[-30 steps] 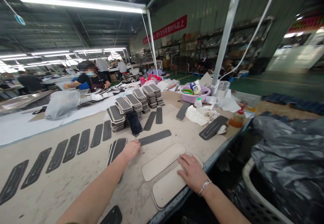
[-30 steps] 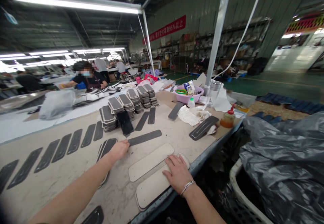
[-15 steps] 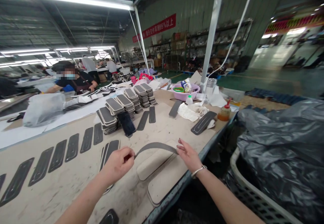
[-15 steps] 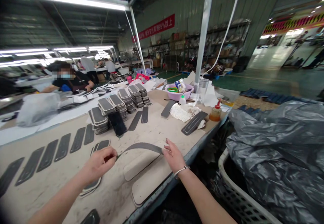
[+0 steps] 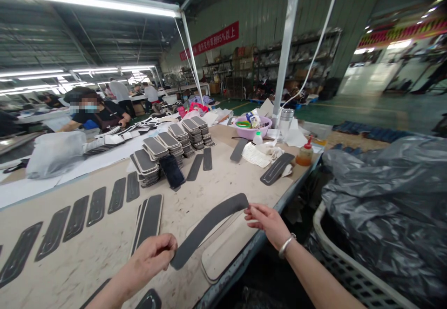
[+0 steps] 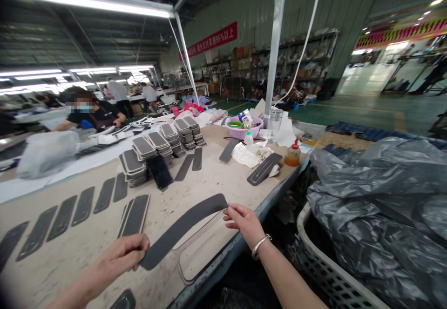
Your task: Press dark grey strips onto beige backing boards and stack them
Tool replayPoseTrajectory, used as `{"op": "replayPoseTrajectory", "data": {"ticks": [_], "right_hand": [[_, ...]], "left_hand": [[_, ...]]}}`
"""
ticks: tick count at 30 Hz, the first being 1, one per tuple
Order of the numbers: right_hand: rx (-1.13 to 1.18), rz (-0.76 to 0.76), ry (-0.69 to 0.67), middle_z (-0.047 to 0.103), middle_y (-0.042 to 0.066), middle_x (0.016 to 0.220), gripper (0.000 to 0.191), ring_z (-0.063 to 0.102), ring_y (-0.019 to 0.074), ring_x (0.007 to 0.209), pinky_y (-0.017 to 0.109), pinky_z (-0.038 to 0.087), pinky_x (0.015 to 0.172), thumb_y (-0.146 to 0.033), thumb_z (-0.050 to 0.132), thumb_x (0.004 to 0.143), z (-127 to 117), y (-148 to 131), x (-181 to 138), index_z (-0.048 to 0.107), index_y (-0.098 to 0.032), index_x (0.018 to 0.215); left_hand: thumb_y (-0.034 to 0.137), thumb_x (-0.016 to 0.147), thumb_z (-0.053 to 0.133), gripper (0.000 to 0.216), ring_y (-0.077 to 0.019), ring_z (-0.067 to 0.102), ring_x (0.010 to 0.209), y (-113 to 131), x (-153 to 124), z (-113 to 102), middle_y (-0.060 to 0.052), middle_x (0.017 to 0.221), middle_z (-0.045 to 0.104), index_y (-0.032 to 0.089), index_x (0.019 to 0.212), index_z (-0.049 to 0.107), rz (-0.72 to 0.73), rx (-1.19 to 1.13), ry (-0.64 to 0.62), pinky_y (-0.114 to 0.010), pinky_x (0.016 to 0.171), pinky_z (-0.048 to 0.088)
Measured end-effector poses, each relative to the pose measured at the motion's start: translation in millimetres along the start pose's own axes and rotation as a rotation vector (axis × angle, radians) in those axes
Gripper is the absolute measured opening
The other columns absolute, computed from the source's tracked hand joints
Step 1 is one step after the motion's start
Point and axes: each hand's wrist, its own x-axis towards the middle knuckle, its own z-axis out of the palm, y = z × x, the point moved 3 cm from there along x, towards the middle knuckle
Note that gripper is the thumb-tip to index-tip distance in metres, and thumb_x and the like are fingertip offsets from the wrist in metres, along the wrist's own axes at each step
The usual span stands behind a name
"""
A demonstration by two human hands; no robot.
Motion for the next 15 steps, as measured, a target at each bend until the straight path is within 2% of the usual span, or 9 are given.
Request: {"op": "replayPoseTrajectory", "data": {"ticks": [3, 5, 8, 12, 15], "right_hand": [[-0.223, -0.054, 0.039, 0.064, 0.005, 0.074, 0.050, 0.062, 0.0191, 0.073, 0.032, 0.054, 0.067, -0.061, 0.069, 0.063, -2.3, 2.2, 2.1, 0.066, -0.015, 0.081], [-0.457, -0.074, 0.062, 0.059, 0.001, 0.063, 0.048, 0.059, 0.0161, 0.063, 0.029, 0.052, 0.062, -0.063, 0.057, 0.071, -5.2, 4.1, 7.8, 0.064, -0.016, 0.078], [-0.774, -0.065, 0.063, 0.055, -0.002, 0.054, 0.041, 0.055, 0.0136, 0.053, 0.026, 0.047, 0.055, -0.054, 0.047, 0.079, -10.0, 5.2, 21.9, 0.063, -0.018, 0.073], [-1.018, -0.082, 0.036, 0.062, 0.000, 0.061, 0.027, 0.058, 0.0149, 0.064, 0.024, 0.041, 0.062, -0.040, 0.054, 0.077, -9.9, 2.7, 51.8, 0.065, -0.019, 0.063], [-1.205, -0.062, 0.014, 0.065, 0.002, 0.065, 0.023, 0.058, 0.0158, 0.069, 0.025, 0.038, 0.064, -0.034, 0.056, 0.076, -4.9, 2.8, 78.5, 0.067, -0.020, 0.062]], "left_hand": [[0.036, 0.056, 0.053, 0.016, -0.0143, 0.043, 0.054, -3.8, 0.9, 2.6, 0.003, 0.052, 0.041, 0.020, 0.056, 0.049, -0.003, -0.044, -0.023, -0.026, 0.053, 0.036], [0.034, 0.057, 0.053, 0.015, -0.0132, 0.042, 0.053, -12.5, 5.4, 3.7, 0.004, 0.052, 0.042, 0.019, 0.059, 0.050, -0.012, -0.094, -0.021, -0.025, 0.053, 0.035], [0.034, 0.060, 0.053, 0.017, -0.0103, 0.038, 0.050, -35.4, 20.0, 6.3, 0.005, 0.049, 0.042, 0.018, 0.065, 0.053, -0.064, -0.211, -0.004, -0.022, 0.049, 0.027], [0.038, 0.060, 0.057, 0.023, -0.0068, 0.030, 0.046, -64.3, 49.5, 9.9, 0.008, 0.049, 0.038, 0.018, 0.065, 0.049, -0.165, -0.359, 0.015, -0.021, 0.045, 0.015], [0.039, 0.058, 0.057, 0.026, -0.0061, 0.030, 0.044, -72.7, 71.3, 10.5, 0.008, 0.048, 0.037, 0.019, 0.059, 0.042, -0.229, -0.339, 0.031, -0.021, 0.044, 0.010]]}}
